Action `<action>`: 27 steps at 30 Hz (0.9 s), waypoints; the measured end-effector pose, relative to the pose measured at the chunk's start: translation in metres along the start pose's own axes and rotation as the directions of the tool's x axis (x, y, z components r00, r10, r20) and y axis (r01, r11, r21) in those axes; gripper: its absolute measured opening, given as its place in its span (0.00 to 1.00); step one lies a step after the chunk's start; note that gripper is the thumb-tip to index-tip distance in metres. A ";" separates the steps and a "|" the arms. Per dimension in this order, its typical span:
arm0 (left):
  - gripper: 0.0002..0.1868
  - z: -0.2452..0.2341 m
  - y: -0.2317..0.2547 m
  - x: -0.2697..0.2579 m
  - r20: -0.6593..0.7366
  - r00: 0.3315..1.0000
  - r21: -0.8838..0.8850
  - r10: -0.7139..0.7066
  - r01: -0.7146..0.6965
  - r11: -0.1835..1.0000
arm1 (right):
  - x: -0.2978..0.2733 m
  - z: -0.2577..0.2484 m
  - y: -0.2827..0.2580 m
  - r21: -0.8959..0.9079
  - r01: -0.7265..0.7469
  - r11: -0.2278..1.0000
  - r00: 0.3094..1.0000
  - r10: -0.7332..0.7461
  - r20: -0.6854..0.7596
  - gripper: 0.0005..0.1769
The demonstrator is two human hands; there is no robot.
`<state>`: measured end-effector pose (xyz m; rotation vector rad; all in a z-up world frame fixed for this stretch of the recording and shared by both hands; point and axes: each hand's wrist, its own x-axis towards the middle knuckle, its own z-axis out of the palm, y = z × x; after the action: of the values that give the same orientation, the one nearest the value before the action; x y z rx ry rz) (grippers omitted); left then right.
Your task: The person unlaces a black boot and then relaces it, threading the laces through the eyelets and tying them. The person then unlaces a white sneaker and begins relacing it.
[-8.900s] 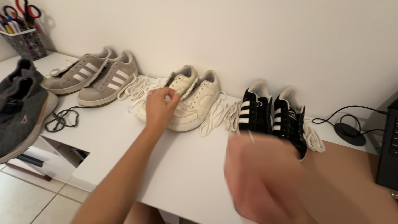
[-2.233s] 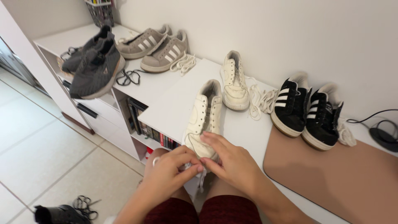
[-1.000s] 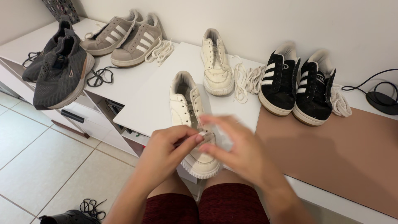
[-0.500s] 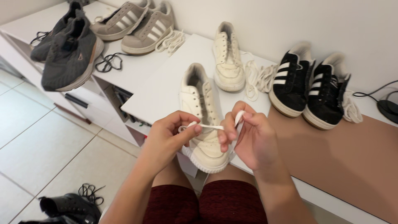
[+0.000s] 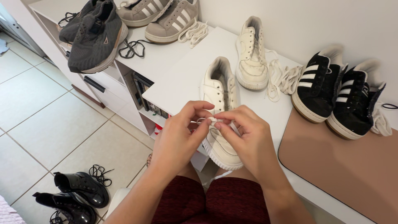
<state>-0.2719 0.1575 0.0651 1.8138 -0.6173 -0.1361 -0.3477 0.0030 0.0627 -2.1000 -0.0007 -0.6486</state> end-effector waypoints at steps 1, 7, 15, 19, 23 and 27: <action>0.16 -0.001 0.002 -0.001 0.000 1.000 0.017 -0.008 0.008 1.000 | 0.000 0.002 -0.001 -0.044 -0.008 0.999 1.000 0.007 -0.015 0.10; 0.17 -0.003 0.008 -0.001 0.004 0.995 0.051 -0.101 0.100 0.994 | 0.001 0.007 -0.002 -0.108 0.102 0.989 0.994 -0.107 -0.039 0.08; 0.13 0.000 0.002 0.001 0.004 0.997 0.161 -0.074 0.073 0.984 | -0.001 0.005 0.001 -0.078 -0.054 0.995 0.998 0.050 -0.049 0.05; 0.12 0.005 -0.015 -0.002 0.006 0.999 0.257 -0.041 0.038 0.966 | -0.004 0.007 0.006 -0.151 0.059 0.987 0.996 -0.069 -0.058 0.09; 0.11 0.011 -0.039 0.009 0.169 0.985 -0.396 -0.023 0.089 0.914 | -0.009 0.005 0.013 -0.079 0.056 0.995 0.996 -0.061 -0.071 0.07; 0.11 0.019 -0.057 0.011 0.349 0.936 -0.736 0.041 0.246 0.630 | -0.012 0.003 0.017 0.231 -0.031 0.972 0.998 0.044 -0.054 0.06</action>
<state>-0.2512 0.1474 0.0088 0.9631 -0.5616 -0.7049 -0.3526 -0.0018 0.0423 -1.8532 -0.0032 -0.6547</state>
